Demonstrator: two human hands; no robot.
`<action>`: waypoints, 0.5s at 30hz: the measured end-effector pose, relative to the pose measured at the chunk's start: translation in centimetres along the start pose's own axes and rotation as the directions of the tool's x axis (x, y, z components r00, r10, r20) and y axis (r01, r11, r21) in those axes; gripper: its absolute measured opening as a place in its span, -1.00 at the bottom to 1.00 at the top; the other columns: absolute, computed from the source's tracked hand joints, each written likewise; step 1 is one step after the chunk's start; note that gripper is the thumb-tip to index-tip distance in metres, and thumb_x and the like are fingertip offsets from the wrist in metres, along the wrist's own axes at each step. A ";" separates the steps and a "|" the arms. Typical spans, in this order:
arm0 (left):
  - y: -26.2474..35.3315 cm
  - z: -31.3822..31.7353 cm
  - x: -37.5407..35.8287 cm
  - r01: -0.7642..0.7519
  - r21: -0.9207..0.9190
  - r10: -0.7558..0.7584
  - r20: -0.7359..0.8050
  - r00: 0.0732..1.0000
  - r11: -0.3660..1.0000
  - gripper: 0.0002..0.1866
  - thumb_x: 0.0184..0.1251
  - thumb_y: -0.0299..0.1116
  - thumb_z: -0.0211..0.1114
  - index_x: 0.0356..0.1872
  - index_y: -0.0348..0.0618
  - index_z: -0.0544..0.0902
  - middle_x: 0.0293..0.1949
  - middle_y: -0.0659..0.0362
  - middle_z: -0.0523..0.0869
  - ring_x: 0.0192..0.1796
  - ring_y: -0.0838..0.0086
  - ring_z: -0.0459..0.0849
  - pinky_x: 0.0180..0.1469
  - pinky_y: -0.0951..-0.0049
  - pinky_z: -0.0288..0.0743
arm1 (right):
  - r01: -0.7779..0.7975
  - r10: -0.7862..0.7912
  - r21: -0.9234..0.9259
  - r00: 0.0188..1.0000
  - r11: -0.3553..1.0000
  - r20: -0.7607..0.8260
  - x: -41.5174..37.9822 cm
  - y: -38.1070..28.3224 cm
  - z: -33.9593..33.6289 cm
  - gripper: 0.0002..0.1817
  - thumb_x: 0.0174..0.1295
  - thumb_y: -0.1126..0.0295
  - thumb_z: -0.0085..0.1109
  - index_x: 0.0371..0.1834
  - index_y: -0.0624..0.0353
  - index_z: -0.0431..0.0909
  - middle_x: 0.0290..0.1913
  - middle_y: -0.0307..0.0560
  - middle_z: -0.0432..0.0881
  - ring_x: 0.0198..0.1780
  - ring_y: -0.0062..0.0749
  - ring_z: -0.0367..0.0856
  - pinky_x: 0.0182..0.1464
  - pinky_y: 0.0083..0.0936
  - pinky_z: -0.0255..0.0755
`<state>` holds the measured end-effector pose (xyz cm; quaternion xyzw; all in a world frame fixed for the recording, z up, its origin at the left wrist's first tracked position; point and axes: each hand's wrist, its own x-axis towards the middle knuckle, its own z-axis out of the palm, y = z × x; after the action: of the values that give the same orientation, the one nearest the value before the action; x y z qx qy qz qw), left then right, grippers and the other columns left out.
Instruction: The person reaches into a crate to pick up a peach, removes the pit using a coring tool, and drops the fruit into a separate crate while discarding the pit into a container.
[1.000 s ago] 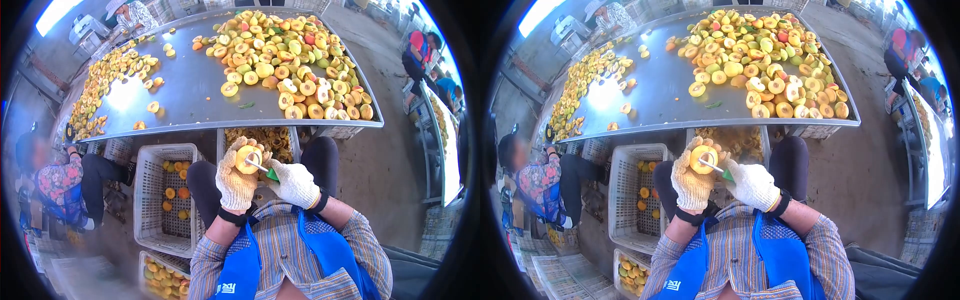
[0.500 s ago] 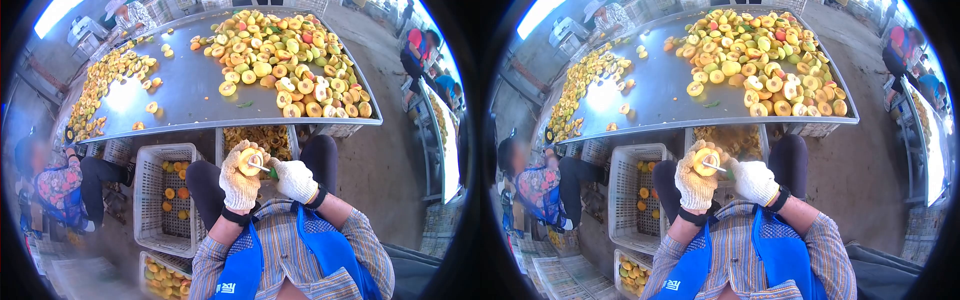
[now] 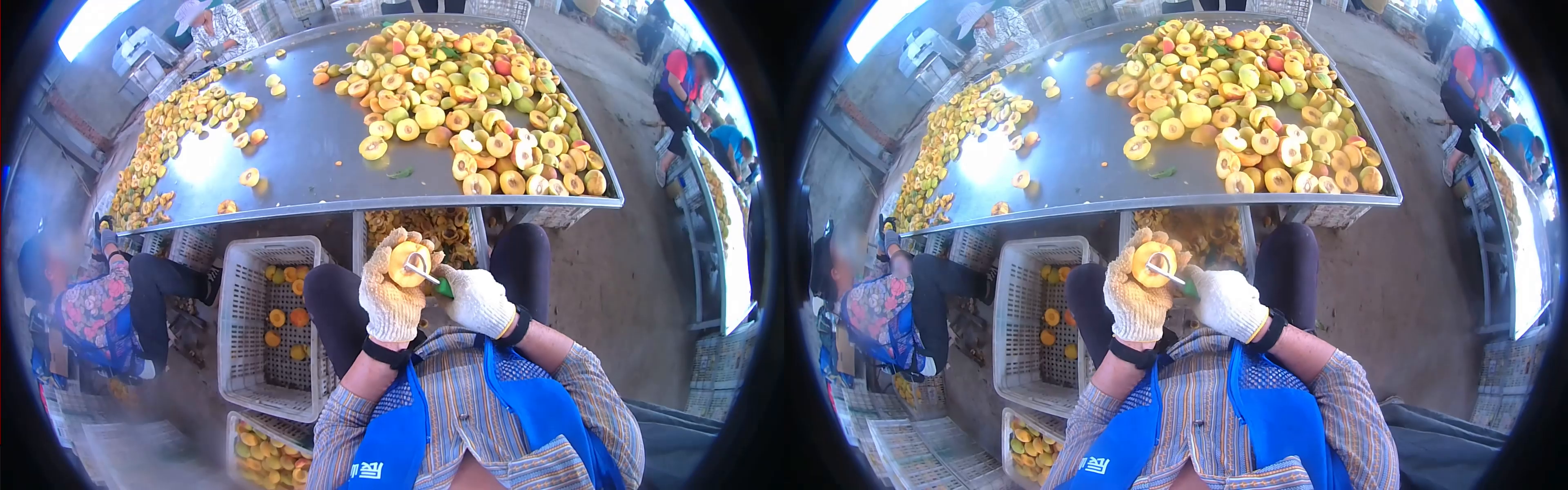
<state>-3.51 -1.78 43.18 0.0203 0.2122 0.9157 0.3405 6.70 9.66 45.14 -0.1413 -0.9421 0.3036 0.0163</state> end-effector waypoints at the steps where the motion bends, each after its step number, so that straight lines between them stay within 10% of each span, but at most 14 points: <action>1: 0.0 0.1 -0.1 0.004 -0.011 -0.004 -0.002 1.000 1.000 -0.59 0.44 -0.16 0.18 0.12 -0.26 0.59 0.04 -0.04 0.66 0.13 0.01 0.65 0.19 -0.11 0.57 | -0.027 0.027 0.004 1.000 1.000 -0.003 -0.1 -0.3 0.0 -0.59 0.17 0.23 0.29 0.07 0.13 0.55 -0.40 0.13 0.71 -0.34 0.09 0.73 -0.29 -0.09 0.58; 15: -0.4 -0.5 -0.1 -0.065 0.027 0.064 0.040 0.997 0.998 -0.59 0.42 -0.19 0.17 0.12 -0.28 0.60 0.05 -0.07 0.66 0.13 0.00 0.64 0.20 -0.11 0.56 | -0.016 0.016 0.003 0.999 1.000 -0.037 -0.2 0.1 0.6 -0.59 0.19 0.21 0.29 0.05 0.14 0.55 -0.43 0.11 0.70 -0.36 0.07 0.73 -0.29 -0.10 0.59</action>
<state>-3.27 -1.75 42.55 0.0497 0.2177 0.9227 0.3144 6.83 9.33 44.62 -0.1544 -0.9401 0.3021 0.0316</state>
